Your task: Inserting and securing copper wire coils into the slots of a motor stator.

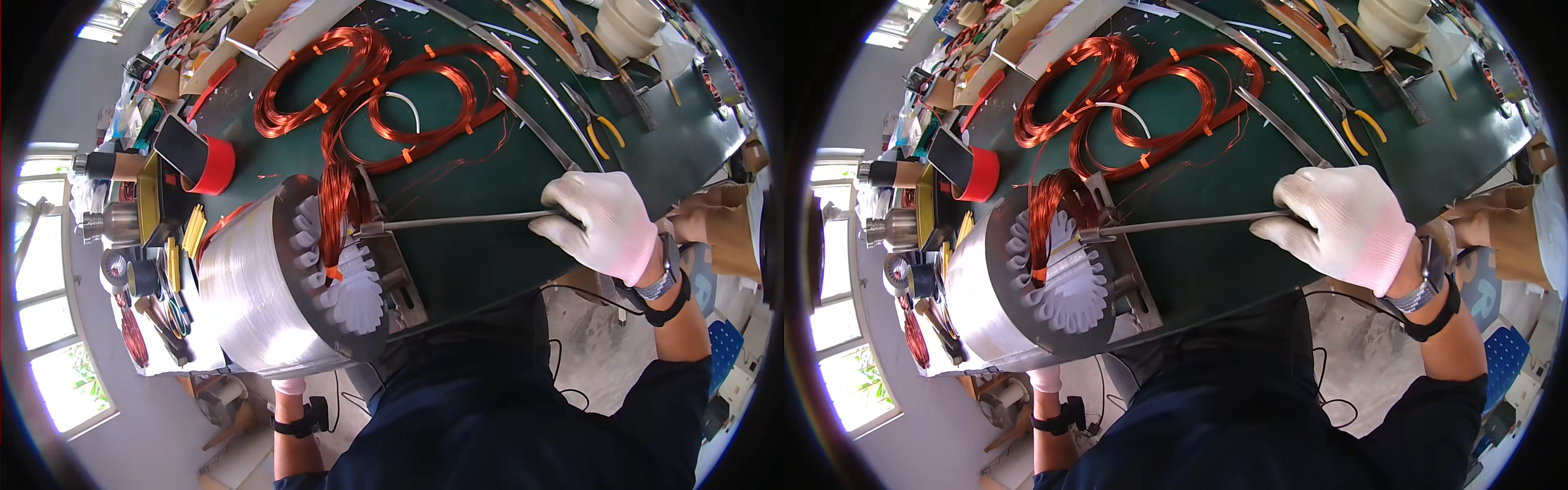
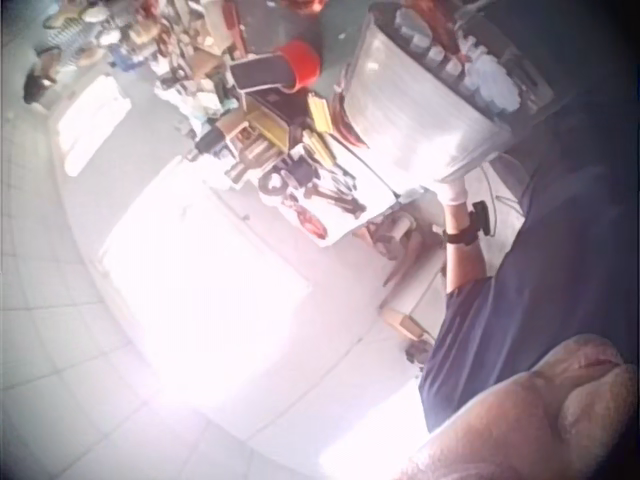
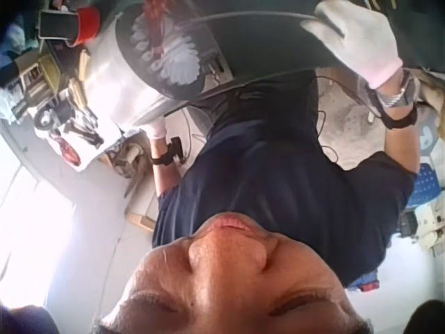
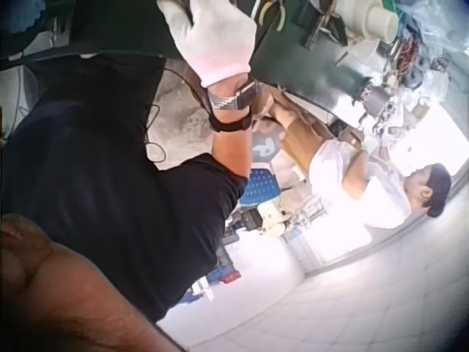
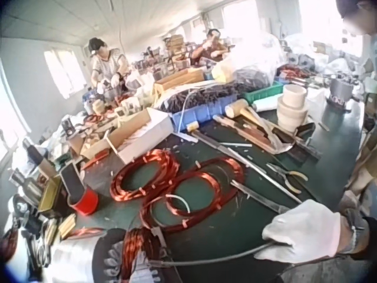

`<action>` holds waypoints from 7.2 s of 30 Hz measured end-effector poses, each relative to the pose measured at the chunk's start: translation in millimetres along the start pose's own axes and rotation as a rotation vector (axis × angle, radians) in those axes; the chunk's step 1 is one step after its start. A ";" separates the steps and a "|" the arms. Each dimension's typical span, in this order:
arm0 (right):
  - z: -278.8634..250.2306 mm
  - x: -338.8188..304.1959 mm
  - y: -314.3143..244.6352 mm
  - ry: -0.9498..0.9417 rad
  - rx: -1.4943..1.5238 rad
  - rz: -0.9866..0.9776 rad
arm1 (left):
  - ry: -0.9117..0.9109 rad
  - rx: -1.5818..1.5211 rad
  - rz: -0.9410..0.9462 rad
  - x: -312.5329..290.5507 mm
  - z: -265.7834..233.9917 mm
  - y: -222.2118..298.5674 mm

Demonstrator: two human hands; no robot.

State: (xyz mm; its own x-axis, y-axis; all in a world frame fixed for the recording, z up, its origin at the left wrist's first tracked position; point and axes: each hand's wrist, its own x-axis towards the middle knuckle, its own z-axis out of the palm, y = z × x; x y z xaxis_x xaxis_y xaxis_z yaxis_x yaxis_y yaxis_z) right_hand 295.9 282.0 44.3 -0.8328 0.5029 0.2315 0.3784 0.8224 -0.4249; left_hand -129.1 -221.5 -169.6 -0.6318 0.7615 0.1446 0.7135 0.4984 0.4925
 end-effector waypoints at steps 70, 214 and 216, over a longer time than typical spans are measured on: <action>-23.3 70.0 -26.4 -0.097 -0.232 -0.195 | 0.336 -0.713 -0.077 51.8 7.9 157.6; -11.9 15.1 11.4 -0.104 -0.054 -0.008 | -0.095 -0.305 0.047 7.7 13.4 72.1; -11.7 15.6 10.9 -0.109 -0.055 0.001 | -0.100 -0.386 -0.013 8.6 11.5 80.2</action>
State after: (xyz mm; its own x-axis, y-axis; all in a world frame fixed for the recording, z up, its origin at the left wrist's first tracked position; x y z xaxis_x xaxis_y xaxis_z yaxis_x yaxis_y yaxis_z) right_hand 291.7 301.9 53.5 -0.8700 0.4747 0.1336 0.3987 0.8366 -0.3757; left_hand -73.9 -170.3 -138.8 -0.5940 0.8021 0.0616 0.5272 0.3303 0.7829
